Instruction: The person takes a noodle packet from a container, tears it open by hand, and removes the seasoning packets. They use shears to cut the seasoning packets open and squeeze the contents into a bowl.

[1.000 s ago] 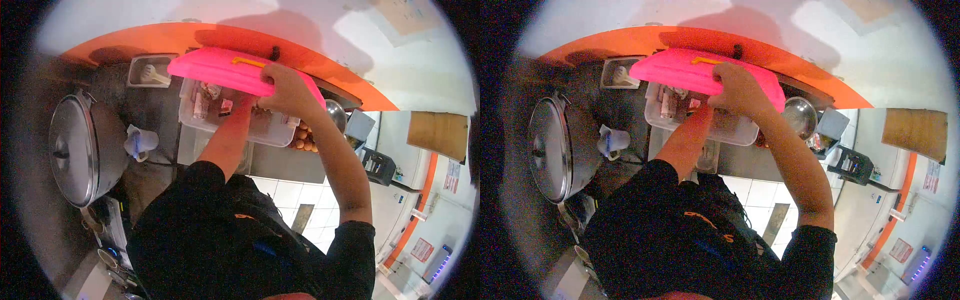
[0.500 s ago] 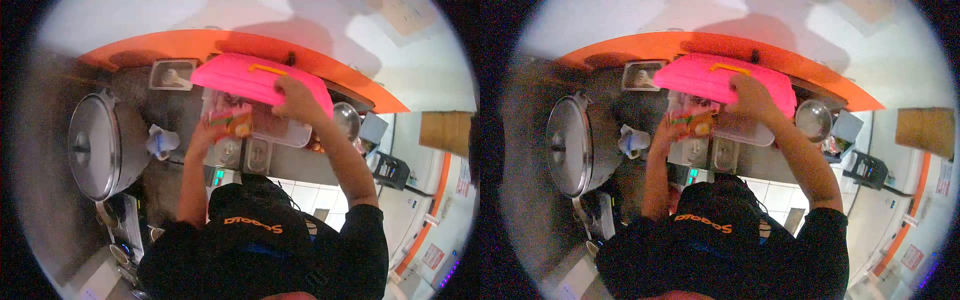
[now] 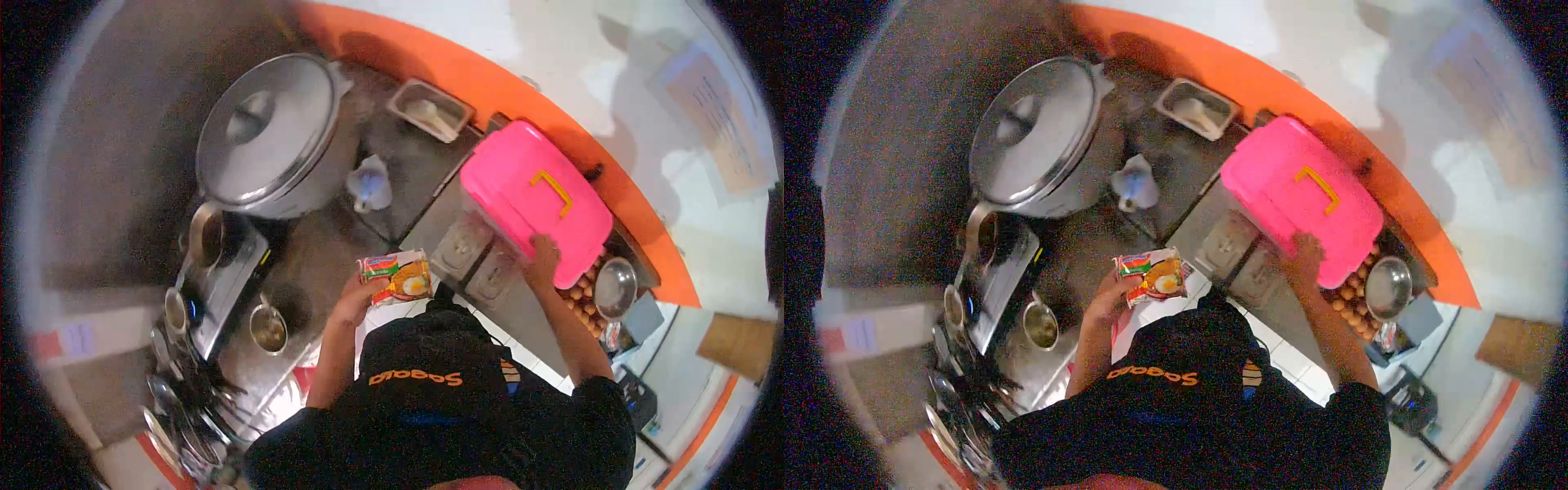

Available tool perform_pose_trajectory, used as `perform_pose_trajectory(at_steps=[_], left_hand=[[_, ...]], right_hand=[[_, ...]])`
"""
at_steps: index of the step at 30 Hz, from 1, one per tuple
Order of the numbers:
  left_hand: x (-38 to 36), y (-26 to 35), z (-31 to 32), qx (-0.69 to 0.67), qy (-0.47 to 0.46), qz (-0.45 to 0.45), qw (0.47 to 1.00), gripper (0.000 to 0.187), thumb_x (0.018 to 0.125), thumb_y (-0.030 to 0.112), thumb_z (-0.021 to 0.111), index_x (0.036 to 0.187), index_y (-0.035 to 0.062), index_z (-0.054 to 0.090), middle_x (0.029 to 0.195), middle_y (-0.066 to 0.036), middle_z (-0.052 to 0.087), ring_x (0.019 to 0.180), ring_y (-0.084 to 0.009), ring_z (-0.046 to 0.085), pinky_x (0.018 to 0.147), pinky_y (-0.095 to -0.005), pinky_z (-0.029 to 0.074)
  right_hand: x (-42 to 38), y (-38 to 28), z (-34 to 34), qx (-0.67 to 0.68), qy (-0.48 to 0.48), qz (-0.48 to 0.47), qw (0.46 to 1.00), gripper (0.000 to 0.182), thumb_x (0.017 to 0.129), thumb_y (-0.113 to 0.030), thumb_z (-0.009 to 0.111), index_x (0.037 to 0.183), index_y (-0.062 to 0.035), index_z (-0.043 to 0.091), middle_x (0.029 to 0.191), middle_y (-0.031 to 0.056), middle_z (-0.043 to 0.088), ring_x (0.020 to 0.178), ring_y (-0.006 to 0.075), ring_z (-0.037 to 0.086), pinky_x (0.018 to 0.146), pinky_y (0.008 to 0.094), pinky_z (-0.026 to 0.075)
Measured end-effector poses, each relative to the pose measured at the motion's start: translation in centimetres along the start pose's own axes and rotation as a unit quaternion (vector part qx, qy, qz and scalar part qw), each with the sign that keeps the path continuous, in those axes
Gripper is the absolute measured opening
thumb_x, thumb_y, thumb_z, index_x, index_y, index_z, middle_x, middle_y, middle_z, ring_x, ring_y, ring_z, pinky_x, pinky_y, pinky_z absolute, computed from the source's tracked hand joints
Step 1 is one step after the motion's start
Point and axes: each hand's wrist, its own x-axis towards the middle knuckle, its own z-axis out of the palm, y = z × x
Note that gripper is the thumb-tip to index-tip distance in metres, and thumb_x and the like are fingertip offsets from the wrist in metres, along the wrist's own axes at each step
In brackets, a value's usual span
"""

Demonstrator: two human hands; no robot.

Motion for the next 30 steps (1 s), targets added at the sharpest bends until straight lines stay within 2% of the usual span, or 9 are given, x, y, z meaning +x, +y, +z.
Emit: perform_pose_trajectory(at_steps=[9, 11, 14, 16, 17, 19, 20, 26, 30], left_hand=[[-10.9, -1.5, -8.9, -0.020, 0.071, 0.108, 0.991, 0.054, 0.077, 0.016, 0.071, 0.122, -0.0015, 0.047, 0.112, -0.011, 0.061, 0.102, -0.0182, 0.059, 0.092, -0.0320, 0.044], [-13.6, -3.0, -12.3, -0.009, 0.091, 0.122, 0.988, 0.054, 0.075, 0.017, 0.072, 0.120, -0.0017, 0.048, 0.110, -0.010, 0.062, 0.099, -0.0167, 0.059, 0.090, -0.0302, 0.045], [-19.5, -3.9, -15.3, -0.049, 0.081, 0.164, 0.982, 0.055, 0.075, 0.015, 0.073, 0.120, -0.0027, 0.047, 0.109, -0.010, 0.062, 0.098, -0.0158, 0.060, 0.087, -0.0290, 0.047], [-20.9, -5.1, -16.5, -0.057, 0.118, 0.173, 0.976, 0.054, 0.076, 0.015, 0.072, 0.121, -0.0028, 0.047, 0.110, -0.011, 0.062, 0.099, -0.0166, 0.060, 0.088, -0.0297, 0.047], [-22.2, -5.3, -16.9, -0.080, 0.108, 0.173, 0.976, 0.054, 0.077, 0.015, 0.072, 0.121, -0.0028, 0.047, 0.110, -0.011, 0.062, 0.100, -0.0170, 0.060, 0.089, -0.0301, 0.046], [-23.9, -7.3, -18.6, -0.108, 0.101, 0.180, 0.972, 0.053, 0.079, 0.016, 0.071, 0.122, -0.0024, 0.046, 0.112, -0.012, 0.061, 0.103, -0.0184, 0.058, 0.093, -0.0316, 0.045], [-25.9, -7.8, -19.4, -0.111, 0.112, 0.192, 0.969, 0.053, 0.079, 0.016, 0.071, 0.122, -0.0024, 0.046, 0.112, -0.012, 0.061, 0.103, -0.0184, 0.058, 0.093, -0.0316, 0.045], [-35.9, -12.5, -24.1, -0.305, 0.161, 0.206, 0.916, 0.058, 0.086, 0.028, 0.066, 0.129, 0.0001, 0.039, 0.119, -0.014, 0.056, 0.109, -0.0202, 0.056, 0.087, -0.0326, 0.049], [-40.6, -17.3, -26.0, -0.260, 0.380, 0.231, 0.857, 0.040, 0.088, 0.021, 0.063, 0.117, -0.0009, 0.046, 0.108, -0.014, 0.060, 0.096, -0.0231, 0.062, 0.081, -0.0379, 0.052]], right_hand=[[0.3, 1.0, 0.8, -0.063, -0.020, 0.005, 0.998, 0.030, 0.071, -0.015, 0.066, 0.098, -0.0032, 0.059, 0.093, 0.0170, 0.060, 0.088, 0.0385, 0.055, 0.076, 0.0460, 0.044], [-0.3, -0.4, 2.5, -0.180, 0.136, -0.014, 0.974, 0.029, 0.072, -0.032, 0.070, 0.084, -0.0062, 0.061, 0.080, 0.0092, 0.062, 0.076, 0.0291, 0.059, 0.064, 0.0439, 0.047], [-2.6, -6.5, 7.7, 0.085, 0.126, -0.068, 0.986, 0.027, 0.081, -0.032, 0.065, 0.082, -0.0061, 0.061, 0.078, 0.0046, 0.061, 0.077, 0.0239, 0.059, 0.070, 0.0401, 0.048], [-2.2, -14.1, 10.9, 0.320, -0.298, 0.014, 0.899, 0.035, 0.089, -0.036, 0.060, 0.107, -0.0057, 0.059, 0.093, 0.0041, 0.061, 0.079, 0.0171, 0.057, 0.071, 0.0281, 0.047], [-6.5, -24.0, 6.3, 0.326, -0.331, -0.022, 0.885, 0.039, 0.091, -0.035, 0.057, 0.117, -0.0068, 0.055, 0.100, 0.0041, 0.059, 0.088, 0.0154, 0.056, 0.075, 0.0282, 0.046], [-11.9, -35.8, 3.4, 0.510, -0.532, 0.036, 0.675, 0.046, 0.093, -0.031, 0.051, 0.131, -0.0058, 0.042, 0.121, 0.0068, 0.051, 0.111, 0.0183, 0.048, 0.099, 0.0321, 0.038], [-14.8, -39.9, 2.2, 0.490, -0.604, 0.049, 0.627, 0.049, 0.095, -0.030, 0.051, 0.135, -0.0068, 0.036, 0.127, 0.0088, 0.048, 0.105, 0.0191, 0.054, 0.085, 0.0325, 0.046], [-23.9, -48.7, 9.0, 0.469, -0.695, 0.002, 0.545, 0.052, 0.082, -0.005, 0.070, 0.126, -0.0075, 0.042, 0.106, 0.0064, 0.057, 0.097, 0.0157, 0.058, 0.078, 0.0297, 0.051], [-27.4, -52.8, 10.4, 0.461, -0.747, 0.001, 0.479, 0.049, 0.082, -0.010, 0.071, 0.123, -0.0071, 0.044, 0.103, 0.0060, 0.059, 0.093, 0.0160, 0.060, 0.077, 0.0306, 0.052]])
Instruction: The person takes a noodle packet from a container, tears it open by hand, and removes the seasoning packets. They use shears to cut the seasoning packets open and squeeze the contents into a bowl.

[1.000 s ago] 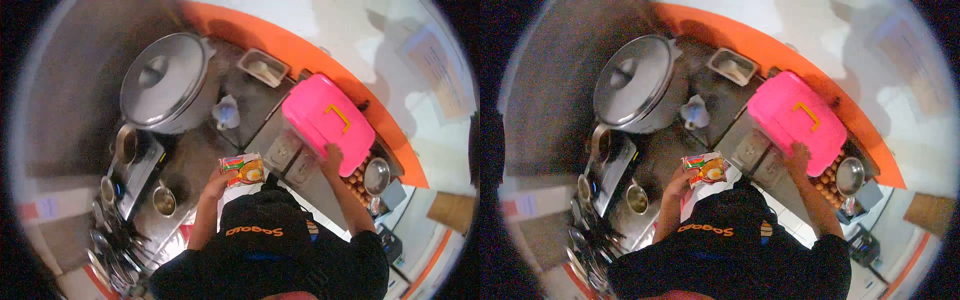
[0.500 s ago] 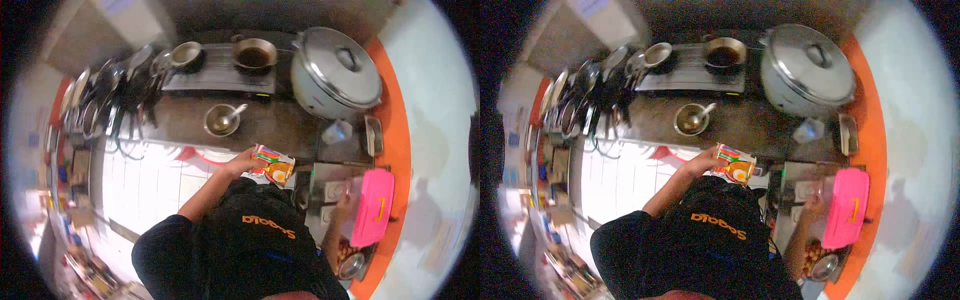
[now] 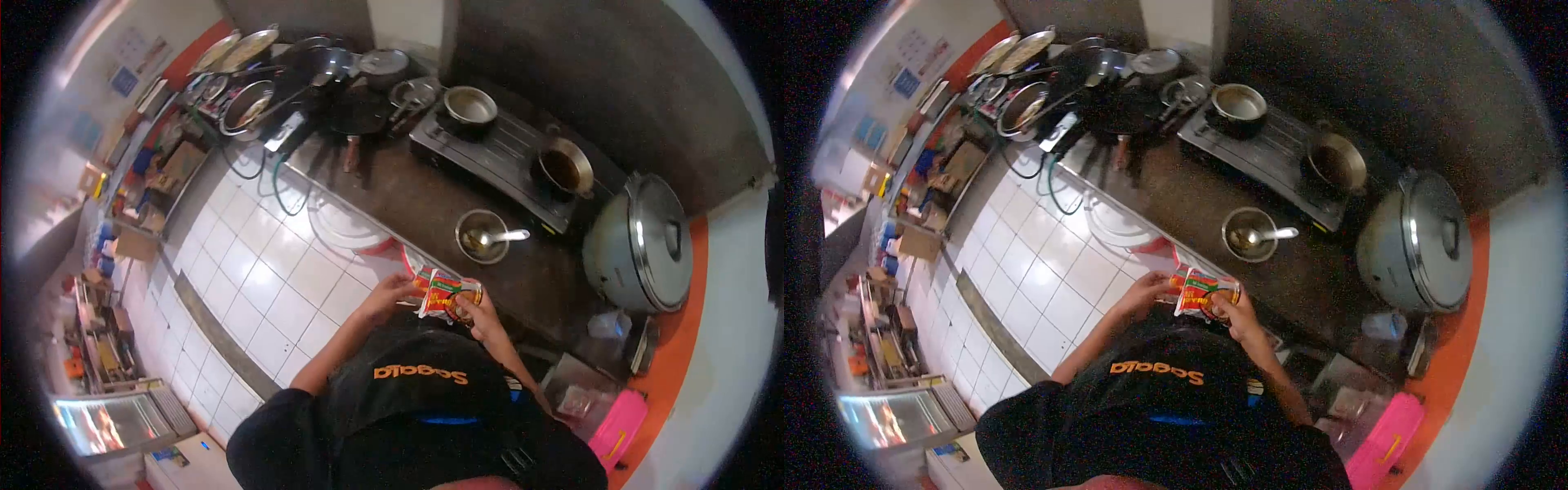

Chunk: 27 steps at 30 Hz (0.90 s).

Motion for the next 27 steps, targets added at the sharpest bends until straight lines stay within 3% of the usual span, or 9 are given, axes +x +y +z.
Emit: perform_pose_trajectory(at_steps=[8, 11, 14, 16, 18, 20, 22, 24, 27], left_hand=[[-5.0, -1.4, -6.1, -0.099, 0.256, 0.096, 0.957, 0.018, 0.087, 0.009, 0.063, 0.095, -0.0050, 0.056, 0.088, -0.012, 0.063, 0.078, -0.0214, 0.065, 0.069, -0.0315, 0.055], [-6.3, -2.2, -9.2, 0.033, 0.366, 0.242, 0.898, 0.014, 0.083, 0.006, 0.066, 0.088, -0.0062, 0.061, 0.082, -0.014, 0.068, 0.075, -0.0205, 0.067, 0.069, -0.0300, 0.054], [-7.4, -0.7, -11.7, 0.263, 0.478, 0.189, 0.816, 0.013, 0.080, 0.004, 0.066, 0.087, -0.0060, 0.064, 0.081, -0.015, 0.069, 0.073, -0.0197, 0.067, 0.068, -0.0297, 0.052], [-7.4, -0.4, -13.1, 0.256, 0.484, 0.188, 0.815, 0.013, 0.079, 0.005, 0.066, 0.087, -0.0057, 0.064, 0.082, -0.016, 0.069, 0.073, -0.0201, 0.067, 0.068, -0.0299, 0.052], [-7.0, 0.2, -14.5, 0.242, 0.486, 0.192, 0.818, 0.014, 0.078, 0.006, 0.066, 0.086, -0.0052, 0.065, 0.082, -0.017, 0.069, 0.074, -0.0209, 0.068, 0.068, -0.0303, 0.051], [-6.8, 1.5, -15.1, 0.260, 0.489, 0.183, 0.812, 0.014, 0.079, 0.007, 0.066, 0.085, -0.0051, 0.065, 0.082, -0.017, 0.069, 0.074, -0.0209, 0.068, 0.068, -0.0305, 0.051], [-5.6, 2.9, -16.2, 0.286, 0.483, 0.180, 0.808, 0.014, 0.079, 0.007, 0.066, 0.084, -0.0049, 0.065, 0.082, -0.017, 0.069, 0.075, -0.0210, 0.068, 0.069, -0.0308, 0.051], [-4.0, 3.7, -17.4, 0.264, 0.470, 0.151, 0.829, 0.014, 0.079, 0.009, 0.066, 0.082, -0.0045, 0.064, 0.080, -0.017, 0.069, 0.074, -0.0223, 0.068, 0.068, -0.0330, 0.051], [-2.1, 5.5, -19.6, 0.398, 0.436, 0.152, 0.792, 0.018, 0.079, 0.012, 0.067, 0.079, -0.0049, 0.063, 0.076, -0.018, 0.067, 0.071, -0.0233, 0.067, 0.065, -0.0351, 0.049]], right_hand=[[8.0, 1.9, 5.9, -0.061, -0.095, 0.098, 0.989, 0.039, 0.082, -0.007, 0.069, 0.115, -0.0064, 0.049, 0.105, 0.0099, 0.058, 0.092, 0.0197, 0.062, 0.076, 0.0358, 0.055], [10.9, 2.5, 7.3, -0.013, -0.045, 0.134, 0.990, 0.037, 0.080, -0.004, 0.069, 0.112, -0.0069, 0.049, 0.102, 0.0123, 0.059, 0.089, 0.0237, 0.064, 0.070, 0.0396, 0.058], [15.3, 3.7, 6.7, 0.029, 0.016, 0.120, 0.992, 0.037, 0.078, -0.001, 0.068, 0.110, -0.0028, 0.048, 0.100, 0.0156, 0.060, 0.084, 0.0285, 0.065, 0.065, 0.0425, 0.059], [17.4, 3.9, 6.8, 0.020, 0.101, 0.113, 0.988, 0.034, 0.081, 0.000, 0.062, 0.111, 0.0013, 0.047, 0.100, 0.0184, 0.060, 0.079, 0.0319, 0.065, 0.064, 0.0424, 0.059], [23.4, 7.1, 2.3, 0.160, 0.073, 0.255, 0.951, 0.029, 0.085, -0.003, 0.056, 0.112, 0.0041, 0.046, 0.102, 0.0204, 0.059, 0.080, 0.0334, 0.065, 0.063, 0.0433, 0.059], [31.8, 15.0, -4.0, 0.069, 0.146, 0.239, 0.957, 0.029, 0.087, -0.006, 0.052, 0.114, 0.0039, 0.046, 0.103, 0.0215, 0.059, 0.080, 0.0347, 0.065, 0.063, 0.0436, 0.059], [35.1, 15.5, -3.9, 0.209, 0.148, 0.232, 0.938, 0.035, 0.088, -0.011, 0.056, 0.117, 0.0044, 0.045, 0.103, 0.0222, 0.059, 0.081, 0.0341, 0.065, 0.061, 0.0411, 0.059], [36.1, 14.7, -1.6, -0.050, 0.322, 0.092, 0.941, 0.042, 0.080, -0.015, 0.071, 0.114, 0.0013, 0.052, 0.101, 0.0176, 0.062, 0.088, 0.0290, 0.064, 0.070, 0.0444, 0.056], [37.5, 13.4, 1.0, -0.112, 0.372, 0.108, 0.915, 0.060, 0.067, -0.026, 0.082, 0.113, -0.0002, 0.055, 0.099, 0.0128, 0.064, 0.081, 0.0248, 0.066, 0.071, 0.0370, 0.056]])
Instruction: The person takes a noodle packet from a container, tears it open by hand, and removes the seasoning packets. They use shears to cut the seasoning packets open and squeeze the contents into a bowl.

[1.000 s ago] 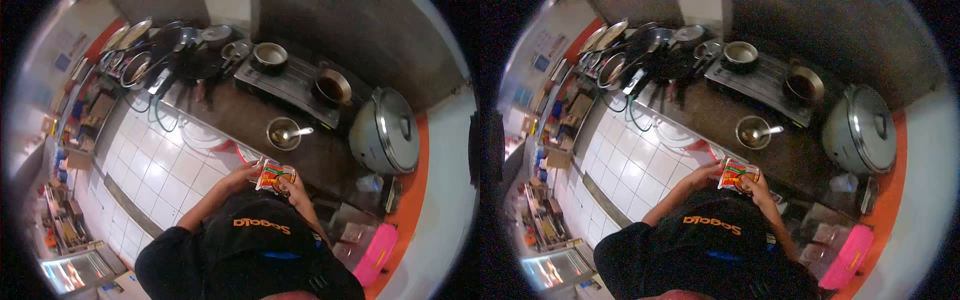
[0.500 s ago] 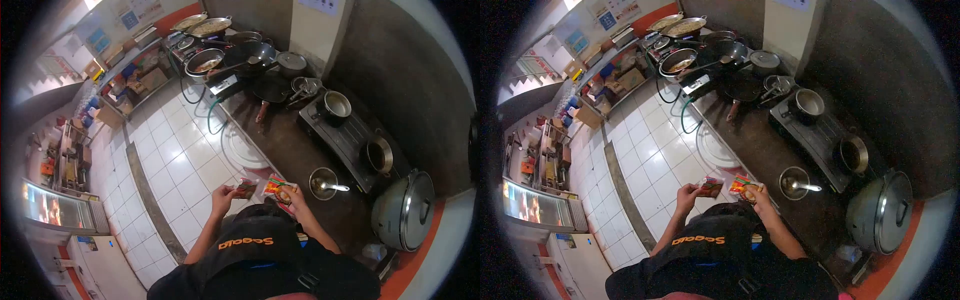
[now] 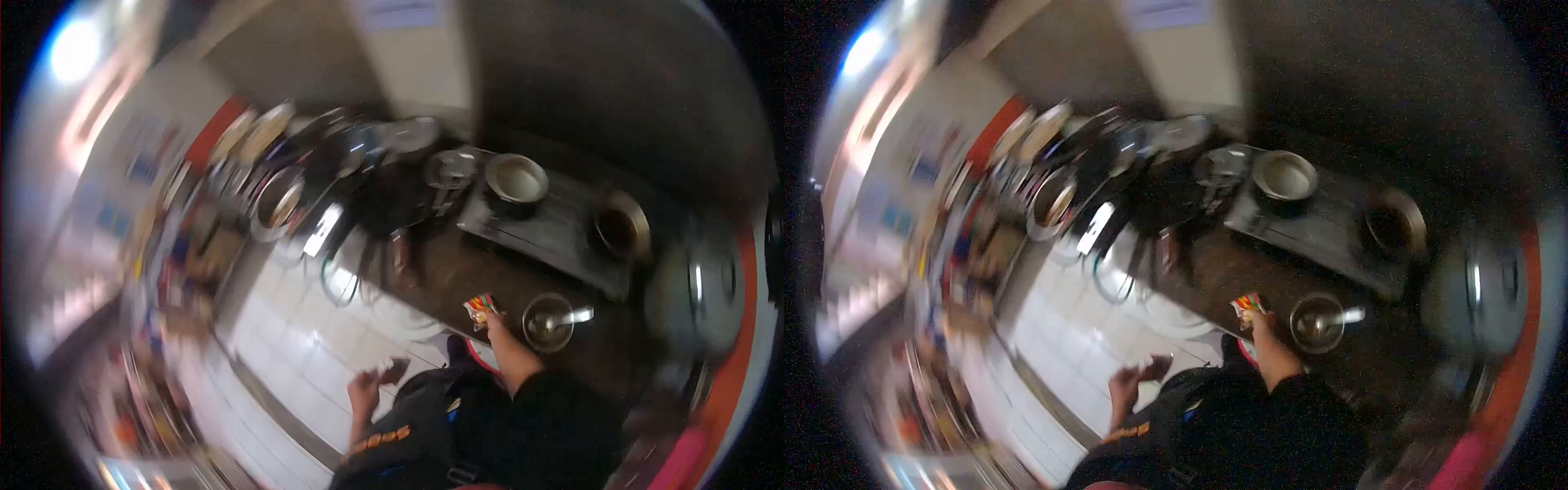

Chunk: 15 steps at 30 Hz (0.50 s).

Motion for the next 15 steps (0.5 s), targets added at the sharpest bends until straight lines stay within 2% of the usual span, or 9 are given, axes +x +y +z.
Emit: perform_pose_trajectory(at_steps=[1, 2, 3, 4, 5, 7, 9, 11, 15], left_hand=[[1.9, -0.6, 0.1, 0.026, -0.029, 0.023, 0.999, 0.019, 0.079, 0.014, 0.069, 0.079, -0.0048, 0.063, 0.074, -0.018, 0.067, 0.071, -0.0226, 0.066, 0.064, -0.0354, 0.048], [3.5, 0.5, 0.0, 0.007, -0.063, 0.045, 0.997, 0.020, 0.078, 0.013, 0.069, 0.080, -0.0052, 0.063, 0.074, -0.018, 0.067, 0.071, -0.0206, 0.064, 0.065, -0.0346, 0.048], [3.9, 1.1, -0.6, -0.012, -0.098, 0.049, 0.994, 0.020, 0.078, 0.013, 0.070, 0.081, -0.0056, 0.063, 0.074, -0.017, 0.067, 0.071, -0.0187, 0.063, 0.066, -0.0338, 0.048], [4.4, 2.3, -0.6, -0.089, -0.119, 0.060, 0.987, 0.020, 0.079, 0.010, 0.070, 0.084, -0.0077, 0.063, 0.076, -0.015, 0.067, 0.072, -0.0161, 0.060, 0.065, -0.0324, 0.047], [5.1, 4.0, -0.9, -0.104, -0.161, 0.030, 0.981, 0.015, 0.081, 0.004, 0.067, 0.088, -0.0092, 0.063, 0.084, -0.016, 0.068, 0.077, -0.0165, 0.061, 0.069, -0.0307, 0.049], [5.9, 7.0, -1.2, -0.132, -0.219, 0.010, 0.967, 0.012, 0.082, -0.001, 0.064, 0.092, -0.0084, 0.063, 0.091, -0.019, 0.068, 0.083, -0.0183, 0.063, 0.075, -0.0304, 0.050], [7.6, 6.1, 0.3, -0.181, -0.260, 0.021, 0.948, 0.013, 0.083, -0.002, 0.062, 0.095, -0.0068, 0.063, 0.096, -0.021, 0.068, 0.088, -0.0200, 0.064, 0.080, -0.0304, 0.050], [9.2, 5.7, 0.9, -0.112, -0.313, 0.128, 0.934, 0.014, 0.084, -0.002, 0.060, 0.098, -0.0064, 0.063, 0.097, -0.020, 0.068, 0.088, -0.0194, 0.065, 0.078, -0.0299, 0.050], [11.0, 7.6, 2.0, -0.027, -0.355, 0.282, 0.891, 0.010, 0.085, -0.003, 0.056, 0.092, -0.0059, 0.062, 0.099, -0.018, 0.068, 0.083, -0.0180, 0.065, 0.075, -0.0301, 0.050]], right_hand=[[-0.1, -0.1, 0.8, -0.049, 0.040, -0.039, 0.997, 0.065, 0.063, -0.030, 0.084, 0.113, -0.0003, 0.056, 0.097, 0.0118, 0.065, 0.078, 0.0238, 0.066, 0.068, 0.0335, 0.056], [3.2, 2.3, 5.1, -0.164, 0.148, 0.009, 0.975, 0.065, 0.060, -0.036, 0.084, 0.107, 0.0004, 0.059, 0.092, 0.0124, 0.067, 0.076, 0.0232, 0.066, 0.066, 0.0323, 0.054], [0.2, 0.6, 3.9, -0.023, 0.015, 0.008, 1.000, 0.070, 0.065, -0.043, 0.076, 0.117, -0.0006, 0.056, 0.110, 0.0127, 0.065, 0.097, 0.0250, 0.064, 0.083, 0.0337, 0.049], [-5.2, -2.9, 1.3, -0.029, -0.046, 0.038, 0.998, 0.060, 0.071, -0.045, 0.070, 0.112, -0.0017, 0.059, 0.111, 0.0128, 0.064, 0.098, 0.0284, 0.063, 0.081, 0.0364, 0.050], [-12.1, -9.6, -1.0, -0.243, 0.036, -0.014, 0.969, 0.041, 0.075, -0.033, 0.066, 0.102, -0.0033, 0.063, 0.104, 0.0149, 0.064, 0.092, 0.0327, 0.062, 0.077, 0.0389, 0.050], [-11.2, -6.7, 3.2, -0.310, 0.206, -0.109, 0.922, 0.029, 0.076, -0.024, 0.063, 0.097, -0.0040, 0.065, 0.097, 0.0160, 0.064, 0.088, 0.0356, 0.061, 0.078, 0.0398, 0.050], [-10.8, -4.6, 5.6, -0.209, 0.048, -0.210, 0.954, 0.028, 0.077, -0.024, 0.064, 0.098, -0.0051, 0.064, 0.093, 0.0125, 0.064, 0.087, 0.0294, 0.061, 0.079, 0.0374, 0.049], [-11.6, -2.6, 6.7, -0.041, -0.336, -0.329, 0.882, 0.029, 0.085, -0.026, 0.063, 0.106, -0.0053, 0.064, 0.096, 0.0069, 0.064, 0.091, 0.0209, 0.060, 0.078, 0.0362, 0.048], [-22.8, -5.7, 2.2, 0.029, -0.541, -0.122, 0.832, 0.030, 0.088, -0.017, 0.059, 0.116, -0.0067, 0.062, 0.096, -0.0023, 0.064, 0.076, 0.0059, 0.055, 0.066, 0.0228, 0.046]])
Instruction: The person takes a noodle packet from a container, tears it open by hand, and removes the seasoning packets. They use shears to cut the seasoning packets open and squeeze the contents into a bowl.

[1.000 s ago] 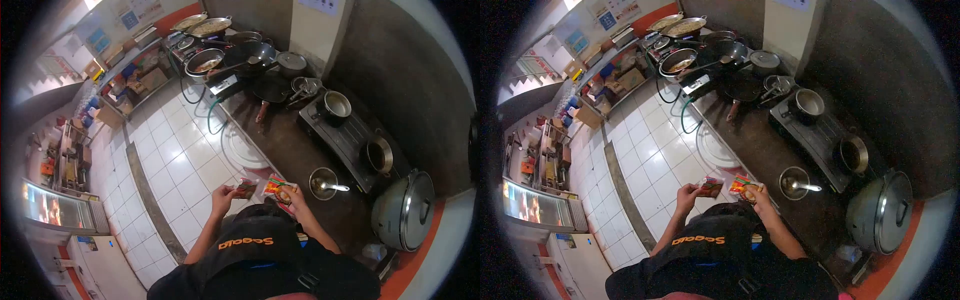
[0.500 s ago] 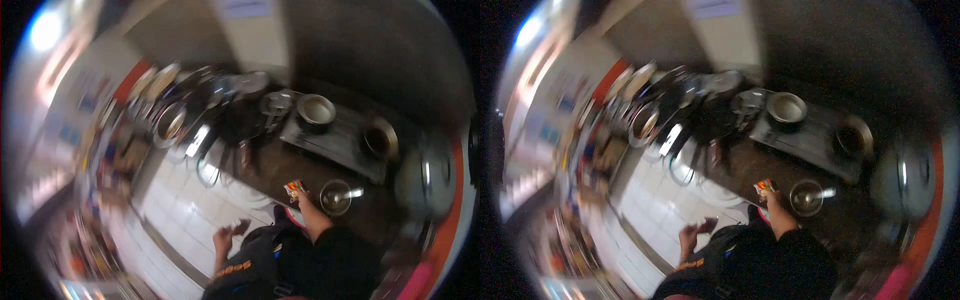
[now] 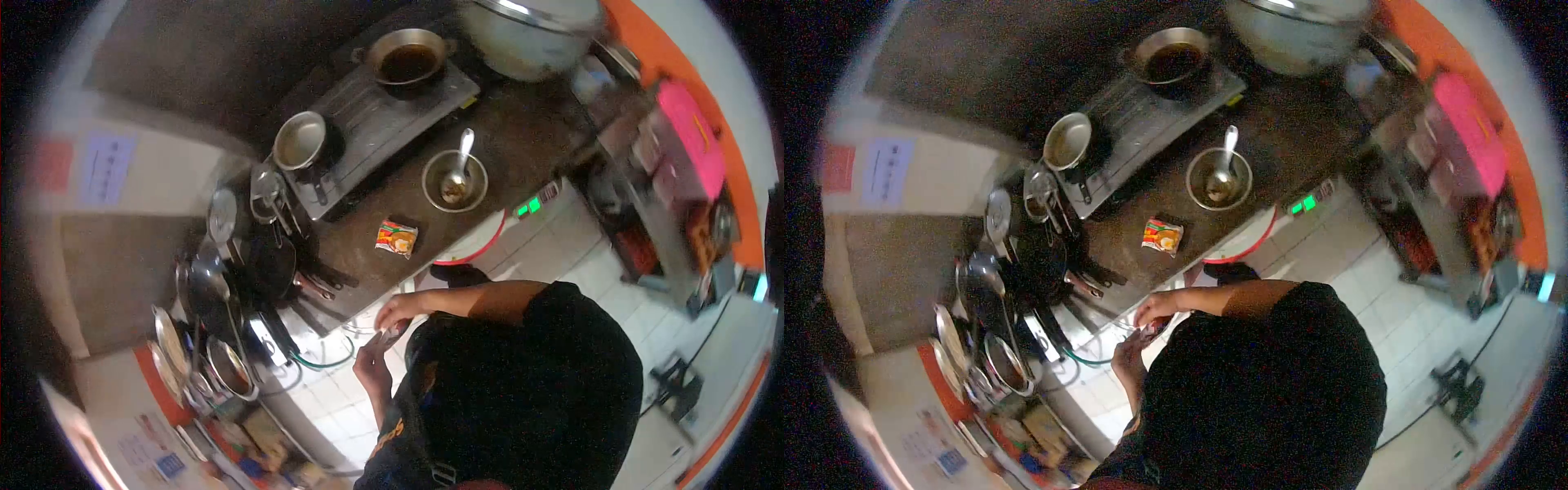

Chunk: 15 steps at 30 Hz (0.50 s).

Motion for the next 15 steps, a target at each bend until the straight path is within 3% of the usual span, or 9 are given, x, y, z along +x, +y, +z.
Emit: perform_pose_trajectory(at_steps=[2, 3, 4, 6, 8, 9, 10, 12, 15], left_hand=[[1.3, -2.1, -0.4, -0.052, -0.008, 0.065, 0.997, 0.011, 0.085, -0.001, 0.058, 0.094, -0.0033, 0.064, 0.098, -0.014, 0.068, 0.084, -0.0197, 0.065, 0.074, -0.0291, 0.050], [1.5, -0.3, -0.2, -0.044, -0.024, 0.061, 0.997, 0.011, 0.083, -0.003, 0.059, 0.092, -0.0027, 0.064, 0.101, -0.014, 0.067, 0.086, -0.0205, 0.064, 0.074, -0.0296, 0.050], [1.4, 1.5, 0.2, -0.033, -0.037, 0.054, 0.997, 0.010, 0.081, -0.004, 0.060, 0.089, -0.0021, 0.065, 0.103, -0.014, 0.065, 0.088, -0.0214, 0.064, 0.075, -0.0300, 0.050], [1.8, 0.1, 0.7, -0.029, -0.122, 0.119, 0.985, 0.012, 0.078, -0.006, 0.061, 0.087, -0.0016, 0.066, 0.105, -0.014, 0.064, 0.090, -0.0215, 0.063, 0.076, -0.0307, 0.051], [1.9, -1.2, 3.2, -0.034, -0.202, 0.175, 0.963, 0.014, 0.075, -0.009, 0.061, 0.085, -0.0011, 0.067, 0.106, -0.015, 0.063, 0.092, -0.0217, 0.063, 0.078, -0.0315, 0.051], [1.2, -1.2, 4.5, -0.102, -0.268, 0.104, 0.952, 0.016, 0.073, -0.010, 0.061, 0.083, -0.0005, 0.067, 0.105, -0.014, 0.063, 0.093, -0.0210, 0.062, 0.079, -0.0312, 0.051], [0.6, -2.0, 6.3, -0.167, -0.327, 0.029, 0.930, 0.018, 0.071, -0.012, 0.061, 0.082, 0.0000, 0.068, 0.103, -0.014, 0.063, 0.094, -0.0203, 0.061, 0.081, -0.0310, 0.051], [-0.9, -5.4, 9.0, -0.017, -0.388, 0.064, 0.919, 0.021, 0.073, -0.012, 0.061, 0.089, 0.0017, 0.066, 0.104, -0.013, 0.061, 0.094, -0.0210, 0.062, 0.083, -0.0332, 0.050], [-4.3, -8.9, 13.9, -0.055, -0.429, 0.012, 0.901, 0.028, 0.077, -0.012, 0.057, 0.100, 0.0035, 0.059, 0.120, -0.013, 0.053, 0.108, -0.0213, 0.056, 0.090, -0.0339, 0.046]], right_hand=[[-2.5, 1.0, 2.2, 0.018, 0.047, -0.108, 0.993, 0.030, 0.088, -0.017, 0.060, 0.117, -0.0090, 0.062, 0.090, -0.0028, 0.062, 0.070, 0.0036, 0.053, 0.062, 0.0190, 0.044], [-4.4, 0.9, 3.2, 0.007, 0.079, -0.089, 0.993, 0.032, 0.087, -0.018, 0.062, 0.118, -0.0118, 0.062, 0.088, -0.0022, 0.062, 0.070, 0.0049, 0.054, 0.063, 0.0204, 0.046], [-5.6, 1.7, 4.1, -0.051, 0.142, -0.164, 0.975, 0.033, 0.085, -0.020, 0.064, 0.117, -0.0119, 0.062, 0.089, 0.0007, 0.061, 0.073, 0.0095, 0.057, 0.066, 0.0240, 0.048], [-5.9, 6.4, 5.5, -0.175, 0.251, -0.368, 0.878, 0.036, 0.085, -0.022, 0.065, 0.118, -0.0103, 0.062, 0.092, 0.0045, 0.060, 0.079, 0.0154, 0.060, 0.072, 0.0287, 0.049], [-8.9, 9.0, 7.8, -0.100, 0.324, -0.339, 0.877, 0.037, 0.083, -0.024, 0.068, 0.115, -0.0069, 0.062, 0.094, 0.0081, 0.059, 0.083, 0.0198, 0.061, 0.078, 0.0321, 0.049], [-9.7, 10.9, 8.7, -0.090, 0.371, -0.308, 0.872, 0.038, 0.081, -0.028, 0.070, 0.109, -0.0036, 0.063, 0.092, 0.0096, 0.059, 0.083, 0.0205, 0.061, 0.079, 0.0321, 0.049], [-10.7, 13.2, 9.5, -0.114, 0.446, -0.311, 0.831, 0.035, 0.080, -0.030, 0.069, 0.099, -0.0008, 0.065, 0.087, 0.0120, 0.061, 0.079, 0.0216, 0.062, 0.073, 0.0331, 0.050], [-11.2, 17.7, 11.2, -0.027, 0.553, -0.285, 0.782, 0.030, 0.083, -0.032, 0.065, 0.094, -0.0032, 0.066, 0.085, 0.0121, 0.062, 0.079, 0.0256, 0.063, 0.070, 0.0347, 0.050], [-12.6, 23.0, 12.4, -0.003, 0.638, -0.193, 0.745, 0.028, 0.083, -0.034, 0.062, 0.093, -0.0080, 0.069, 0.085, 0.0109, 0.064, 0.079, 0.0271, 0.063, 0.070, 0.0366, 0.050]])
